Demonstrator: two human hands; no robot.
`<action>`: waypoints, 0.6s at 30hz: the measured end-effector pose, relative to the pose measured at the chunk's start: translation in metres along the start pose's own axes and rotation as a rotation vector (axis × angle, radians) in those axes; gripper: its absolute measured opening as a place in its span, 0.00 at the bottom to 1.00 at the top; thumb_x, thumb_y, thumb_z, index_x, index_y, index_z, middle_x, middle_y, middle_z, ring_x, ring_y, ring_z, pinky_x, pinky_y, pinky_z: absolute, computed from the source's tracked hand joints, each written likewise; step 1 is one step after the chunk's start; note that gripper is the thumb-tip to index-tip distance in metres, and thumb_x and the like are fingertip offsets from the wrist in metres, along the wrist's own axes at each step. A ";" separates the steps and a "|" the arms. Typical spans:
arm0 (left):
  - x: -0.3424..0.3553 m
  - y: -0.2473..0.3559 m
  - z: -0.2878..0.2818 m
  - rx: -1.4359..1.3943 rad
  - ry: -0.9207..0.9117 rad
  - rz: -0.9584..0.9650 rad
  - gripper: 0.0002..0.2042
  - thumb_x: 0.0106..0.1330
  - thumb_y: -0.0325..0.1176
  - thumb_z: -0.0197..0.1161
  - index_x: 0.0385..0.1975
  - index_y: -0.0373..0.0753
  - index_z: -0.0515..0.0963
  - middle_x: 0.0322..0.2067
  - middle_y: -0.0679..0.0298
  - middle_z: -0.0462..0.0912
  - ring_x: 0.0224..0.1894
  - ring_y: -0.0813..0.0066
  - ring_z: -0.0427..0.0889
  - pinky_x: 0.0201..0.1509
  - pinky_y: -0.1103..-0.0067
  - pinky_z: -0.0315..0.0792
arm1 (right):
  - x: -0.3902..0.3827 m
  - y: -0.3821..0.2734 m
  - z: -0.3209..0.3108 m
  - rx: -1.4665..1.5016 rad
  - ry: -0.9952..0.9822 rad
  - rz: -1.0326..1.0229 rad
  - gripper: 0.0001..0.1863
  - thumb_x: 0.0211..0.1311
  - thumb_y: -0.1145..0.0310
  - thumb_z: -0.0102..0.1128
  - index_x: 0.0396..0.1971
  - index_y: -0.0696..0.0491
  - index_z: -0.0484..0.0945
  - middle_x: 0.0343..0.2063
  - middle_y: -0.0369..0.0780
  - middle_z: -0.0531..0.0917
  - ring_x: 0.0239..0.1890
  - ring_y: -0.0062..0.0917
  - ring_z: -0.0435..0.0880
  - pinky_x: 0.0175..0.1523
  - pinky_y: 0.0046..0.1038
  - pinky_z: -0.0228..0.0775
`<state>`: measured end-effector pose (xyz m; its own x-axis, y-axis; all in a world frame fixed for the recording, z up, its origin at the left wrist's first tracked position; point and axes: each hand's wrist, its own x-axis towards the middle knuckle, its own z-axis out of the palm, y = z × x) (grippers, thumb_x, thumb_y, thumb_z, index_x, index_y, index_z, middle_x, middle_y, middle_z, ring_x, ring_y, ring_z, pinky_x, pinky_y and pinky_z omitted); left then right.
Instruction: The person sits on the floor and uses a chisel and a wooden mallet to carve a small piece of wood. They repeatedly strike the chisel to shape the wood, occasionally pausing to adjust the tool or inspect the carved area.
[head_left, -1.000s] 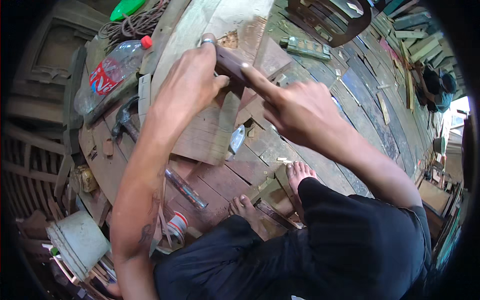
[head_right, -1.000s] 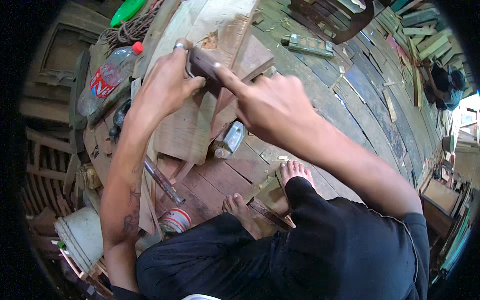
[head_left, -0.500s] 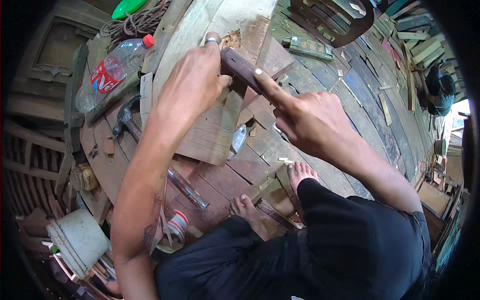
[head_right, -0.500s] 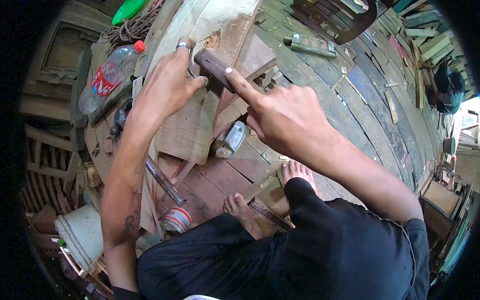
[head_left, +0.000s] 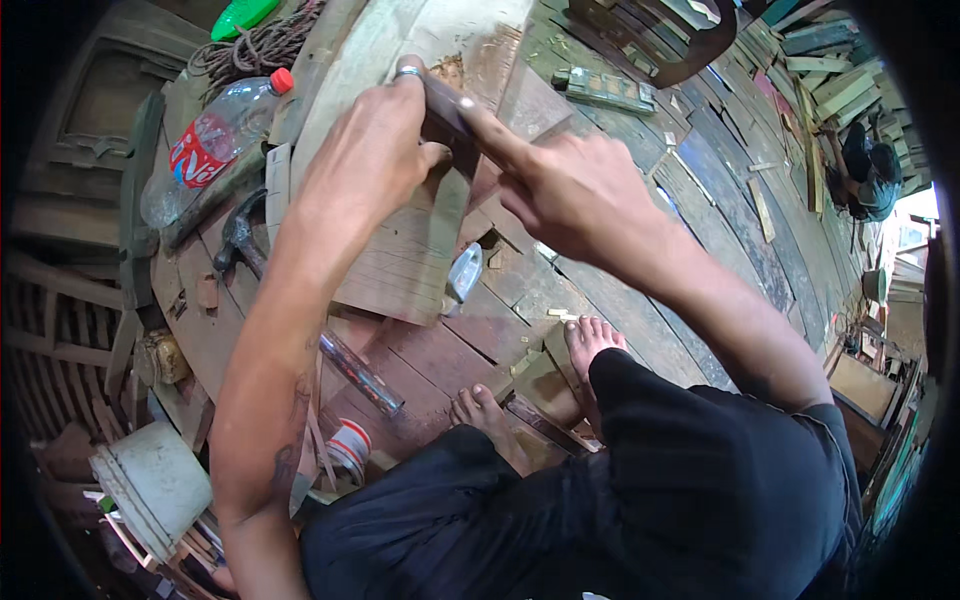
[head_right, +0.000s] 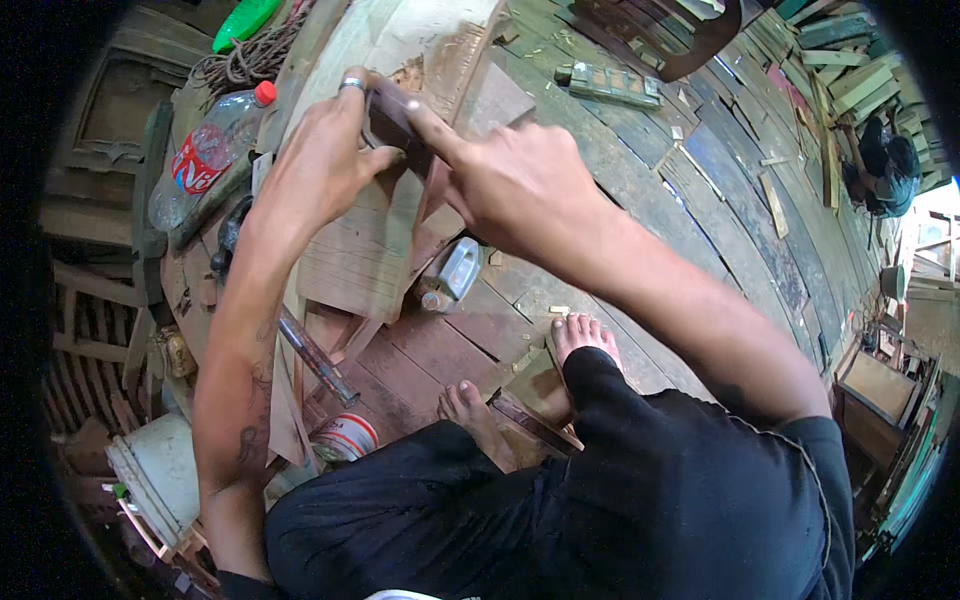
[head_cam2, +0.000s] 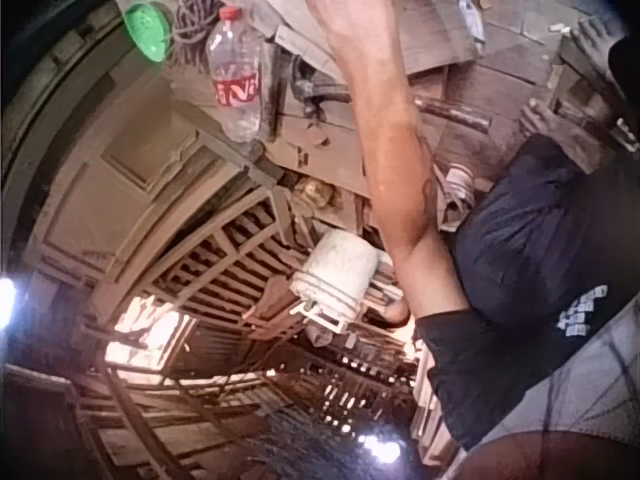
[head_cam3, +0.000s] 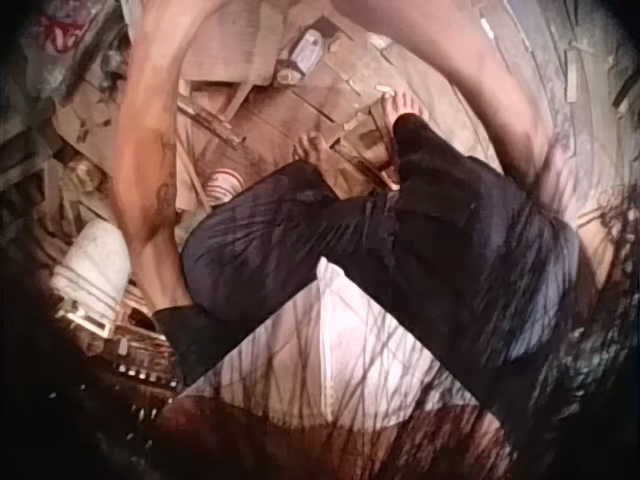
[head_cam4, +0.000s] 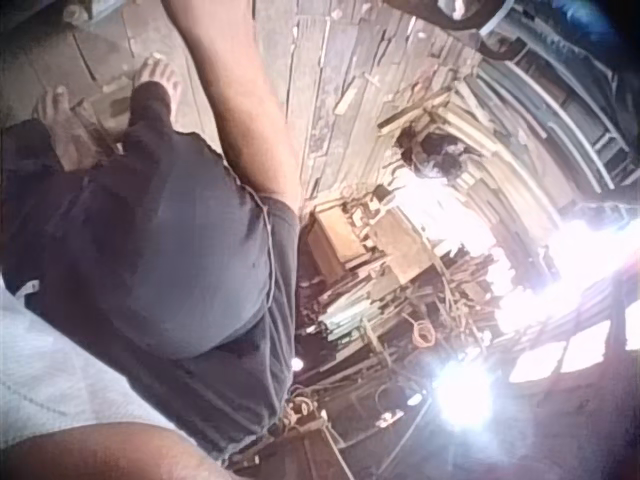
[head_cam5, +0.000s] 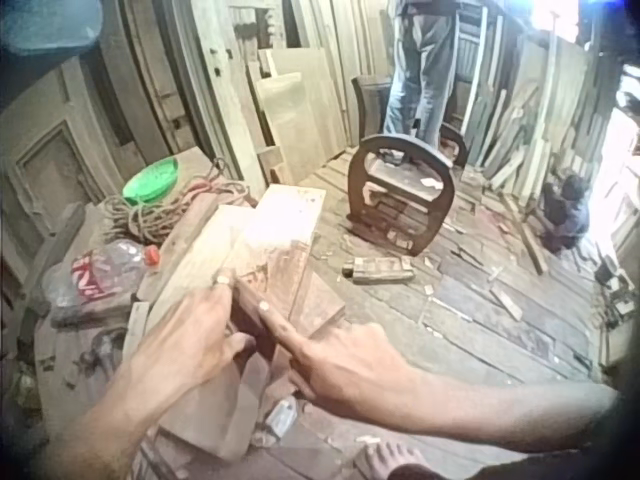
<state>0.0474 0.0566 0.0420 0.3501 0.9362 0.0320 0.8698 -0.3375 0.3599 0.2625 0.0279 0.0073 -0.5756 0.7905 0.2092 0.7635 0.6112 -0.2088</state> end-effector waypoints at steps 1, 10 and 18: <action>0.000 0.003 0.000 0.007 -0.045 -0.059 0.27 0.60 0.27 0.73 0.55 0.24 0.67 0.39 0.34 0.83 0.50 0.34 0.82 0.52 0.56 0.76 | -0.013 -0.001 -0.003 0.024 -0.046 0.033 0.35 0.64 0.62 0.61 0.73 0.43 0.67 0.15 0.44 0.81 0.18 0.42 0.84 0.24 0.43 0.72; -0.003 0.005 0.000 0.108 0.044 0.033 0.21 0.59 0.24 0.72 0.48 0.20 0.74 0.39 0.37 0.85 0.46 0.39 0.86 0.50 0.59 0.81 | -0.014 -0.009 -0.009 0.000 -0.074 0.035 0.36 0.62 0.66 0.61 0.73 0.43 0.67 0.14 0.43 0.80 0.16 0.40 0.82 0.21 0.42 0.69; -0.002 0.000 0.003 0.054 0.025 0.005 0.28 0.60 0.27 0.73 0.56 0.24 0.68 0.38 0.37 0.83 0.49 0.37 0.82 0.52 0.56 0.76 | -0.003 -0.005 -0.004 0.015 -0.097 0.021 0.38 0.66 0.63 0.61 0.76 0.38 0.61 0.17 0.46 0.82 0.18 0.43 0.82 0.24 0.43 0.70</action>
<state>0.0478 0.0543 0.0395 0.3462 0.9364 0.0567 0.8859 -0.3462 0.3088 0.2615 0.0228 0.0113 -0.5861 0.8025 0.1117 0.7712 0.5948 -0.2268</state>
